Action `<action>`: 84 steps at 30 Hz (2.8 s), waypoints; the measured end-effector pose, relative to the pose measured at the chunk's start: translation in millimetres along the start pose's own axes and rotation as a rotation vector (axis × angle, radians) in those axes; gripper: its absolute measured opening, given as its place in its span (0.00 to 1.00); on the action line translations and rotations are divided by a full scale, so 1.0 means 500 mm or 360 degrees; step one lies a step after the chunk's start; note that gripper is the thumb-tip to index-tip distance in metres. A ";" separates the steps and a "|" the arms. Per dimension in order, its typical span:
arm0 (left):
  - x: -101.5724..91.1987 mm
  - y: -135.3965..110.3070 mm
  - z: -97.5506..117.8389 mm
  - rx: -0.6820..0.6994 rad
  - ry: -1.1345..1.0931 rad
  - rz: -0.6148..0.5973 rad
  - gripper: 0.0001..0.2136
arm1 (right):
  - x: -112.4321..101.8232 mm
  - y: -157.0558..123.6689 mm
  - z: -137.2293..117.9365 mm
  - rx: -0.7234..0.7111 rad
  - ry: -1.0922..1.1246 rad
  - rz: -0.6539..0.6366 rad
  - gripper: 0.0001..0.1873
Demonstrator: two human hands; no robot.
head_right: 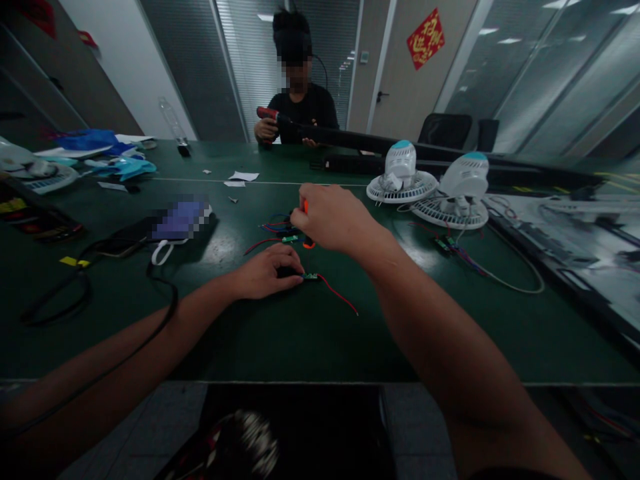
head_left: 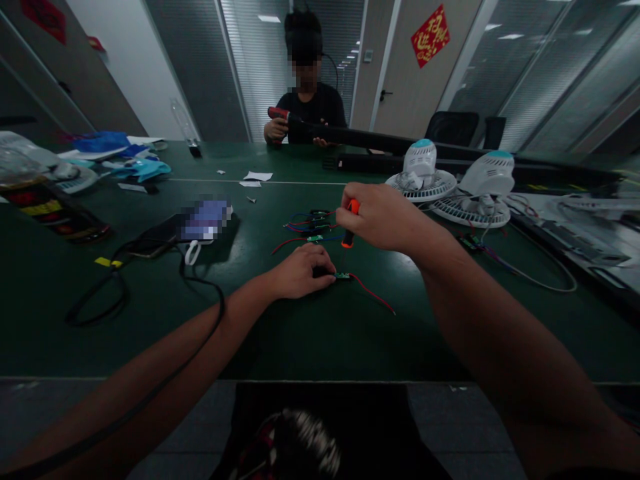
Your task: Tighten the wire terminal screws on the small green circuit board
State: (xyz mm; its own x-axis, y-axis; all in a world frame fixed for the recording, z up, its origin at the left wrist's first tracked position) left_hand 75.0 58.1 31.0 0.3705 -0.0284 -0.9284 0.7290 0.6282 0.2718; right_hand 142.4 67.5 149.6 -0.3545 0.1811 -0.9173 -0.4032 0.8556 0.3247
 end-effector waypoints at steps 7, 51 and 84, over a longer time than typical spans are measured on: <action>0.000 0.002 -0.001 -0.0010 0.0000 0.0004 0.06 | 0.000 -0.002 -0.009 -0.0046 0.0070 -0.0032 0.13; 0.000 0.000 -0.001 -0.0004 0.0019 -0.0001 0.07 | 0.002 0.000 -0.005 -0.0075 0.0252 0.0016 0.10; -0.001 0.002 0.000 -0.0004 0.0008 0.0017 0.07 | 0.003 -0.002 -0.011 -0.0092 0.0294 0.0008 0.12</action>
State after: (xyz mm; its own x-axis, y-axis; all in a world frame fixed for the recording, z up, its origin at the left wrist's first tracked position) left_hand 75.5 58.6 31.5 0.3752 -0.0179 -0.9268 0.7236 0.6306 0.2807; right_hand 137.4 64.0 149.0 -0.5035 0.0883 -0.8595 -0.4472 0.8245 0.3467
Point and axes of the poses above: each hand's wrist, its own y-axis towards the middle knuckle, its own x-axis out of the palm, z = x × y, the point moved 10 cm from there along y, towards the middle knuckle, and after that the axes turned 11 degrees about y, right-handed, at the moved point
